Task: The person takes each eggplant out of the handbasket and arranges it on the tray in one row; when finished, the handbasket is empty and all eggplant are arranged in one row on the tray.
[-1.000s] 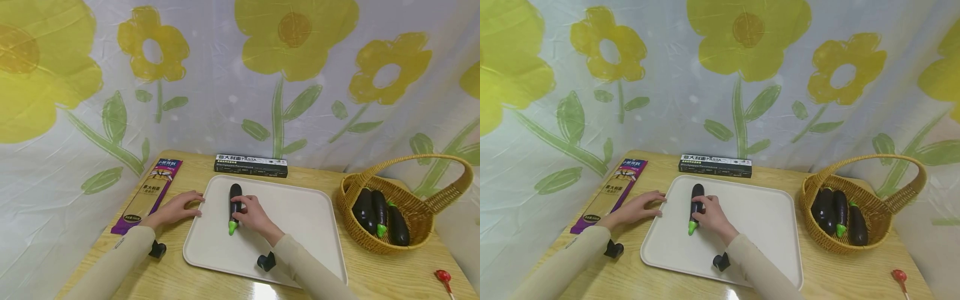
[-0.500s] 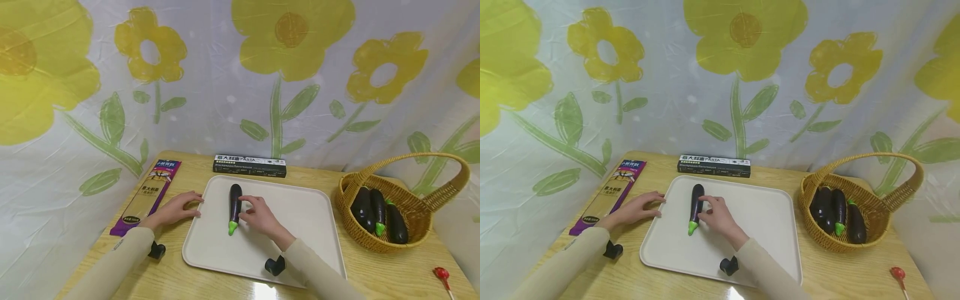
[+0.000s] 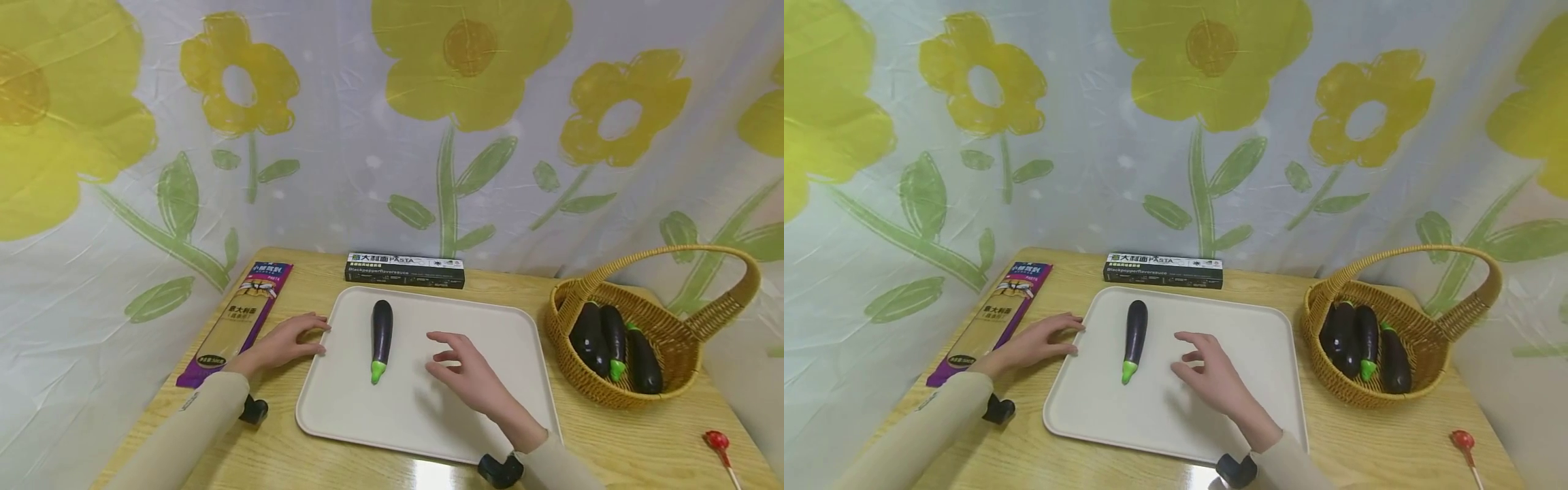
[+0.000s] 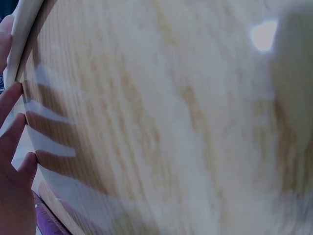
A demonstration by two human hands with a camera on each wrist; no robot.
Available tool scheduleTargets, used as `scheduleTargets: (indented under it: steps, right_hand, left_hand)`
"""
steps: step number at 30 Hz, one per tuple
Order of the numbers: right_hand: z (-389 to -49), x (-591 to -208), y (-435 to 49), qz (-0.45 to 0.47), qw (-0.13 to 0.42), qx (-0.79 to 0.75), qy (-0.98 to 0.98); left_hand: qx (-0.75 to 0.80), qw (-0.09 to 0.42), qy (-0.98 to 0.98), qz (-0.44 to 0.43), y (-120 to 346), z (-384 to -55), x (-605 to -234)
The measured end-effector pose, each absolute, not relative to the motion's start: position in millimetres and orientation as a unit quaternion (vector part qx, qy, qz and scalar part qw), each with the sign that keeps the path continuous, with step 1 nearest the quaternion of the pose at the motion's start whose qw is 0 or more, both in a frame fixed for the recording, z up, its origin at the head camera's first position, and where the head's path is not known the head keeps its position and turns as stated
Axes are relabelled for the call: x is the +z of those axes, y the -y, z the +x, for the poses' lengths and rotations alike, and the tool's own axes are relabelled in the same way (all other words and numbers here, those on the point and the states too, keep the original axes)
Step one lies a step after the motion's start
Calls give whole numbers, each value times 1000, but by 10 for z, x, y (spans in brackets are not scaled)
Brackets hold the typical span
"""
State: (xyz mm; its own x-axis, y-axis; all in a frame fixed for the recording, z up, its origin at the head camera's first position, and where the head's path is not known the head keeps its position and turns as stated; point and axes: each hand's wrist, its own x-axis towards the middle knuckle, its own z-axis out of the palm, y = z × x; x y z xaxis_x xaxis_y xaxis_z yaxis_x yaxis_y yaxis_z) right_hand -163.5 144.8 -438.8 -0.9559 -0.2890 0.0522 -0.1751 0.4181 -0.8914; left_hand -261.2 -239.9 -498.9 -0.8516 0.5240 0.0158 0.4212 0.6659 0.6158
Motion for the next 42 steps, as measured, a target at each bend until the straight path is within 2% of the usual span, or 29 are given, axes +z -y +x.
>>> scheduleTargets:
  steps: [16,27,33,42]
  right_hand:
    - [-1355,-4323,-2348,-13,-38,-584,-811]
    - [-1378,-3995,-3105,45,-83,-526,-845]
    - [-1506,-3882,-3460,65,-68,-521,-849]
    - [-1854,-3860,-3840,48,14,-487,-872]
  left_hand:
    - [314,82,-909,261,2388,-2615,-4988]
    - [315,79,-910,259,2390,-2615,-4997]
    - [310,80,-910,263,2395,-2623,-4997]
    - [309,80,-910,265,2395,-2620,-4989]
